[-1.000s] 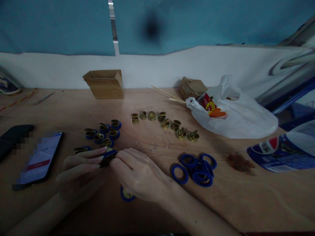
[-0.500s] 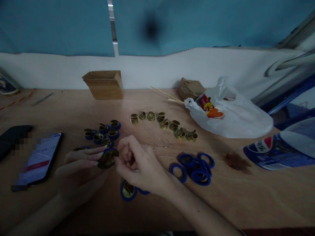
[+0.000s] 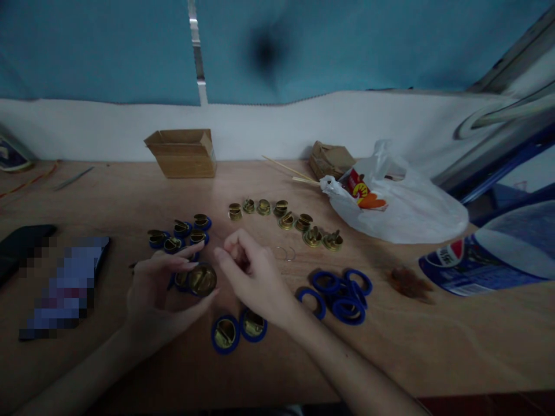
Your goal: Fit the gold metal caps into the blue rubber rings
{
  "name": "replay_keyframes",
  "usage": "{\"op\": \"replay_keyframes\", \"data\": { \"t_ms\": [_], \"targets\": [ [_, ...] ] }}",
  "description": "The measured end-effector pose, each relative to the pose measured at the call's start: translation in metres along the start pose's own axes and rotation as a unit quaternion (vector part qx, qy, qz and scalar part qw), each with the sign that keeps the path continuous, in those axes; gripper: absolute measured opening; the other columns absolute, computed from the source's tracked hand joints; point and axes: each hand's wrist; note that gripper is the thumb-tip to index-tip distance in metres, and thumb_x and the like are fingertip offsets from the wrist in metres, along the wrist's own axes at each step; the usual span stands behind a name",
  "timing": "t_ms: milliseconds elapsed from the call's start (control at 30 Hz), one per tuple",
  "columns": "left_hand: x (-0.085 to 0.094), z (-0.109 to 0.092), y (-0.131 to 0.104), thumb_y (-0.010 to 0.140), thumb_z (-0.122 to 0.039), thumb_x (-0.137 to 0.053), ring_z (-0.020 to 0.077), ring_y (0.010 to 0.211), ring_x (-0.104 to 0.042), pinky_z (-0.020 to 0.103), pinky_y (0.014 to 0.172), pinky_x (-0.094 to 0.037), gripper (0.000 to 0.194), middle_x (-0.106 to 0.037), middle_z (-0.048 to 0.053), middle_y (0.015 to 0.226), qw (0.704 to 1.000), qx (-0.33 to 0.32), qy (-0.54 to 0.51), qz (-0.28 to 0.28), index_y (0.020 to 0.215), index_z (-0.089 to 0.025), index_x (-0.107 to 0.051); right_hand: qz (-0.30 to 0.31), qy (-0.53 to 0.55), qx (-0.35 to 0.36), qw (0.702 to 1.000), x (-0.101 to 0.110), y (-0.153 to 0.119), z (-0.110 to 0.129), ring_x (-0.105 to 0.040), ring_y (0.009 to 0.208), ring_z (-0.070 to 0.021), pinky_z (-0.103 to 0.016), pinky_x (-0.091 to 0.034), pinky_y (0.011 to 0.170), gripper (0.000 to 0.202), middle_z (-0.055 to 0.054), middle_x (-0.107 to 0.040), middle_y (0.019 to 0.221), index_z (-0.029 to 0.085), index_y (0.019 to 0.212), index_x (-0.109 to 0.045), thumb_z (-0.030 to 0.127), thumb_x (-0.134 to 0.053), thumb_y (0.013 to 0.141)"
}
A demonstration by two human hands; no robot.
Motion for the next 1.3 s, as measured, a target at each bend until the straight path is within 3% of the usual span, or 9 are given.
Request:
{"op": "replay_keyframes", "data": {
  "t_ms": [133, 267, 433, 600, 767, 900, 1033, 1133, 1300],
  "targets": [
    [0.000, 0.005, -0.007, 0.068, -0.011, -0.078, 0.0236, 0.099, -0.069, 0.038, 0.083, -0.061, 0.059, -0.060, 0.007, 0.108, 0.999, 0.046, -0.017, 0.013, 0.117, -0.022, -0.048, -0.022, 0.045, -0.047, 0.998, 0.003, 0.007, -0.003, -0.038, 0.048, -0.0088, -0.022, -0.031, 0.046, 0.022, 0.008, -0.040, 0.056, 0.020, 0.074, -0.047, 0.034, -0.053, 0.091],
    [0.005, 0.004, -0.002, 0.072, -0.021, -0.079, 0.0241, 0.104, -0.068, 0.040, 0.090, -0.059, 0.062, -0.065, 0.008, 0.116, 0.994, 0.048, 0.059, 0.074, 0.125, -0.024, -0.047, -0.032, 0.062, -0.075, 0.995, 0.005, 0.010, -0.005, -0.039, 0.046, -0.0096, -0.023, -0.031, 0.046, 0.027, 0.008, -0.040, 0.052, 0.021, 0.069, -0.045, 0.037, -0.051, 0.090],
    [0.009, 0.005, 0.006, 0.084, -0.024, -0.066, 0.0213, 0.101, -0.067, 0.035, 0.086, -0.058, 0.038, -0.068, 0.007, 0.111, 0.969, -0.023, 0.133, 0.205, 0.121, -0.023, -0.055, -0.086, 0.037, -0.100, 0.991, 0.009, 0.012, -0.005, -0.042, 0.045, -0.0102, -0.024, -0.033, 0.046, 0.034, 0.006, -0.042, 0.048, 0.020, 0.064, -0.046, 0.037, -0.045, 0.094],
    [0.006, 0.001, 0.007, 0.081, -0.022, -0.064, 0.0235, 0.086, -0.064, 0.043, 0.081, -0.053, 0.013, -0.069, 0.005, 0.089, 0.934, -0.069, 0.180, 0.302, 0.094, -0.019, -0.063, -0.155, 0.086, -0.102, 0.979, 0.020, 0.017, -0.005, -0.040, 0.039, -0.0097, -0.023, -0.033, 0.040, 0.034, 0.007, -0.041, 0.046, 0.021, 0.065, -0.048, 0.039, -0.044, 0.093],
    [0.011, 0.001, 0.012, 0.083, -0.032, -0.060, 0.0242, 0.082, -0.059, 0.047, 0.082, -0.050, 0.020, -0.064, 0.006, 0.077, 0.919, -0.076, 0.238, 0.304, 0.070, -0.019, -0.054, -0.211, 0.053, -0.080, 0.973, 0.034, 0.021, -0.005, -0.040, 0.040, -0.0102, -0.024, -0.032, 0.041, 0.032, 0.006, -0.041, 0.045, 0.021, 0.063, -0.047, 0.036, -0.046, 0.091],
    [0.017, 0.007, 0.016, 0.083, -0.023, -0.058, 0.0253, 0.085, -0.058, 0.048, 0.084, -0.047, 0.017, -0.063, 0.005, 0.077, 0.914, -0.091, 0.273, 0.284, 0.067, -0.020, -0.052, -0.237, -0.056, -0.047, 0.969, 0.046, 0.023, -0.009, -0.043, 0.046, -0.0112, -0.025, -0.033, 0.049, 0.031, 0.005, -0.044, 0.049, 0.021, 0.062, -0.046, 0.033, -0.048, 0.091],
    [0.017, 0.009, 0.017, 0.079, -0.017, -0.058, 0.0268, 0.090, -0.058, 0.048, 0.087, -0.046, 0.004, -0.064, 0.007, 0.084, 0.907, -0.089, 0.287, 0.296, 0.076, -0.020, -0.056, -0.194, -0.253, -0.045, 0.947, 0.052, 0.026, -0.018, -0.052, 0.056, -0.0146, -0.027, -0.034, 0.055, 0.021, 0.000, -0.056, 0.058, 0.019, 0.070, -0.055, 0.028, -0.050, 0.088],
    [0.020, 0.012, 0.018, 0.080, -0.019, -0.059, 0.0281, 0.094, -0.058, 0.049, 0.088, -0.044, 0.002, -0.065, 0.008, 0.088, 0.904, -0.088, 0.294, 0.298, 0.078, -0.020, -0.058, -0.098, -0.383, -0.043, 0.918, 0.049, 0.029, -0.025, -0.060, 0.066, -0.0180, -0.028, -0.037, 0.061, 0.016, -0.005, -0.066, 0.073, 0.017, 0.082, -0.060, 0.023, -0.046, 0.089],
    [0.031, 0.023, 0.025, 0.082, -0.031, -0.064, 0.0311, 0.104, -0.056, 0.050, 0.090, -0.042, 0.011, -0.067, 0.009, 0.096, 0.890, -0.106, 0.340, 0.284, 0.086, -0.021, -0.062, 0.037, -0.461, -0.033, 0.886, 0.036, 0.049, -0.027, -0.065, 0.080, -0.0238, -0.029, -0.042, 0.067, 0.018, -0.013, -0.070, 0.089, 0.013, 0.095, -0.062, 0.020, -0.046, 0.089]
  ]
}}
Point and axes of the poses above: each hand's wrist, its own y-axis towards the middle knuckle, its own x-axis out of the back of the hand, z = x × y
